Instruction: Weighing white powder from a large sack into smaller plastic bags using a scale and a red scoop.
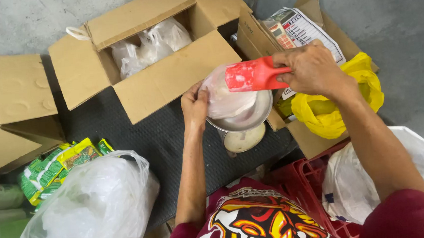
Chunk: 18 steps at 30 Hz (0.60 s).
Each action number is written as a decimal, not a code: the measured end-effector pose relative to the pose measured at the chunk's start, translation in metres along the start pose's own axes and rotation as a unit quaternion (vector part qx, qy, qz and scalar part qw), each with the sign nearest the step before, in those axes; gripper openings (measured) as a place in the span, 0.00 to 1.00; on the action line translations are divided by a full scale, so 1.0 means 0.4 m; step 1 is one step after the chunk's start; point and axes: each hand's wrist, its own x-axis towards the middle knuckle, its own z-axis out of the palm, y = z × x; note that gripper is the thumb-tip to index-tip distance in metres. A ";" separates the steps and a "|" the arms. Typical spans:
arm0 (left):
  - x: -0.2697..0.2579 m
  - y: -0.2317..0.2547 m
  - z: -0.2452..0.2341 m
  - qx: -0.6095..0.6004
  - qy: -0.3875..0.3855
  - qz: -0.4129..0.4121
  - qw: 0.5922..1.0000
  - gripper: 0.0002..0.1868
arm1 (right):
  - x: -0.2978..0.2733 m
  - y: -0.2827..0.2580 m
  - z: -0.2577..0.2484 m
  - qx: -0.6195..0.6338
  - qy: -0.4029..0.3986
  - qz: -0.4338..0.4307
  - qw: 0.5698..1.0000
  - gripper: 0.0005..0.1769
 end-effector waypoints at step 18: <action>-0.027 0.047 0.055 0.110 0.023 0.085 0.990 0.23 | -0.082 -0.059 -0.008 0.070 0.019 0.049 0.996 0.22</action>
